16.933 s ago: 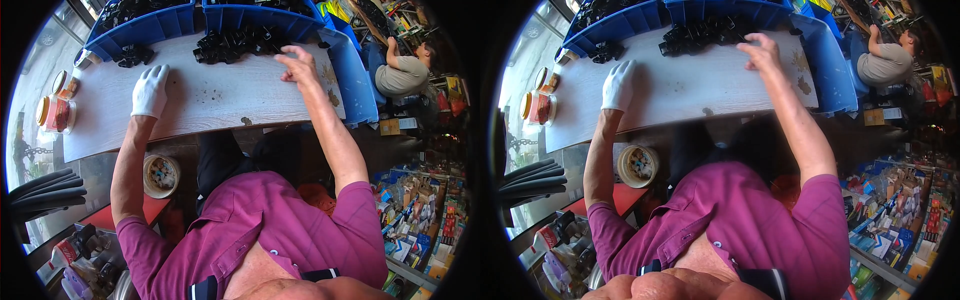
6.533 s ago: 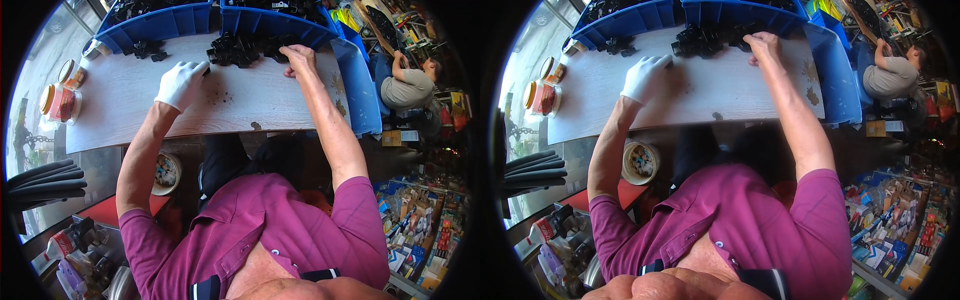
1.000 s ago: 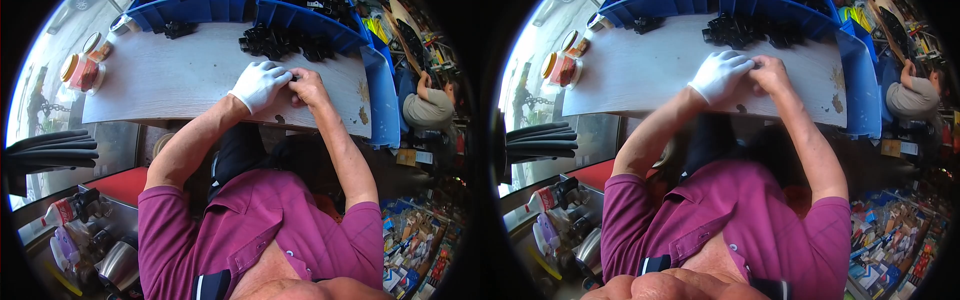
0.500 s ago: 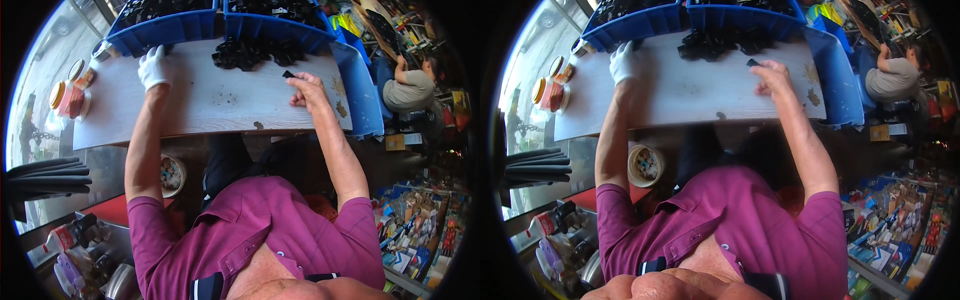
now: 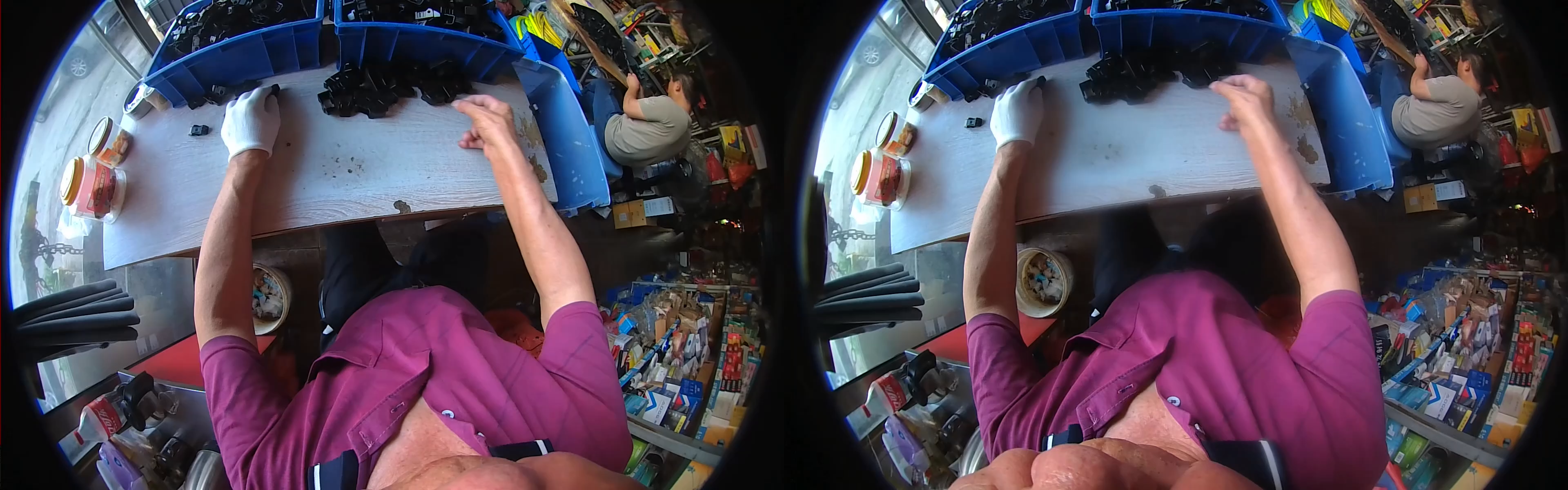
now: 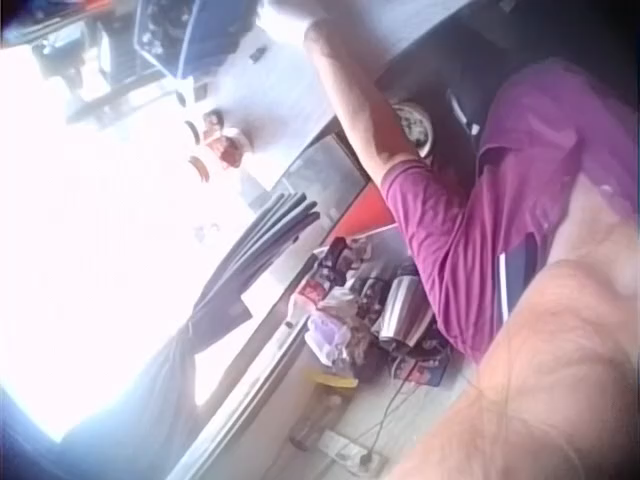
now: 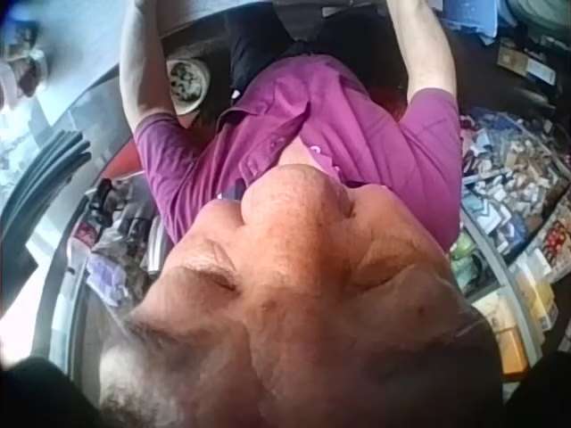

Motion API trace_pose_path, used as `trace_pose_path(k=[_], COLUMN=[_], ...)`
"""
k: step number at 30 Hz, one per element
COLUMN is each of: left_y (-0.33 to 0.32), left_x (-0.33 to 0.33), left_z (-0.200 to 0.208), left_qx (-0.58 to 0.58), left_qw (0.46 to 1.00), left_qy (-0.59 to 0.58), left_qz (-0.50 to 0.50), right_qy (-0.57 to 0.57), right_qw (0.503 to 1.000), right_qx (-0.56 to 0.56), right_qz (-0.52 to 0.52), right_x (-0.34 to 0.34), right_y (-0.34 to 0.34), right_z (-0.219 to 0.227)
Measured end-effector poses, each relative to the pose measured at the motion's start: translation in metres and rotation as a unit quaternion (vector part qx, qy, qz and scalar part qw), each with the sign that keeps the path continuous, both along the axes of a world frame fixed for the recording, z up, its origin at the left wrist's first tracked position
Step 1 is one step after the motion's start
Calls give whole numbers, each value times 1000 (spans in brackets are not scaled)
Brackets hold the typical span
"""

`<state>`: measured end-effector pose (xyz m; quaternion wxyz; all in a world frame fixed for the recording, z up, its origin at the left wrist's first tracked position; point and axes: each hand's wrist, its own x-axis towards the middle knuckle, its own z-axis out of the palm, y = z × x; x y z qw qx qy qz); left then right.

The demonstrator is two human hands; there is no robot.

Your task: Assembling small black plastic hardware components at a workbench.

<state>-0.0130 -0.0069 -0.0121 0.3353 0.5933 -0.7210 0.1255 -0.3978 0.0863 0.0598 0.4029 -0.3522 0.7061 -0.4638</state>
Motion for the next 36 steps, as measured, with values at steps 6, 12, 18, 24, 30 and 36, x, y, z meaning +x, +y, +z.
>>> trace_pose_path(k=[6, 12, 18, 24, 30, 36], left_y=[-4, -3, 9, 8, 4, 7], left_x=[2, 0, -12, -12, -7, -3], left_z=[3, 1, 7, 6, 1, 3], left_qx=[52, 54, 14, 12, 26, 7], left_qw=[998, 997, 999, 999, 999, 992], left_qy=[35, 34, -46, -33, 8, 83], left_qz=[23, 36, -26, -31, -46, -98], right_qy=[142, 213, 245, 274, 249, 190], right_qw=[989, 977, 968, 960, 965, 972], right_qx=[42, 1, 57, 40, 35, 49], right_qz=[21, -7, 22, 33, 79, 131], right_x=[27, 45, 56, 53, 45, 38], right_y=[-28, -32, -30, -35, -33, -16], right_z=[-11, -13, 2, -9, -14, -13])
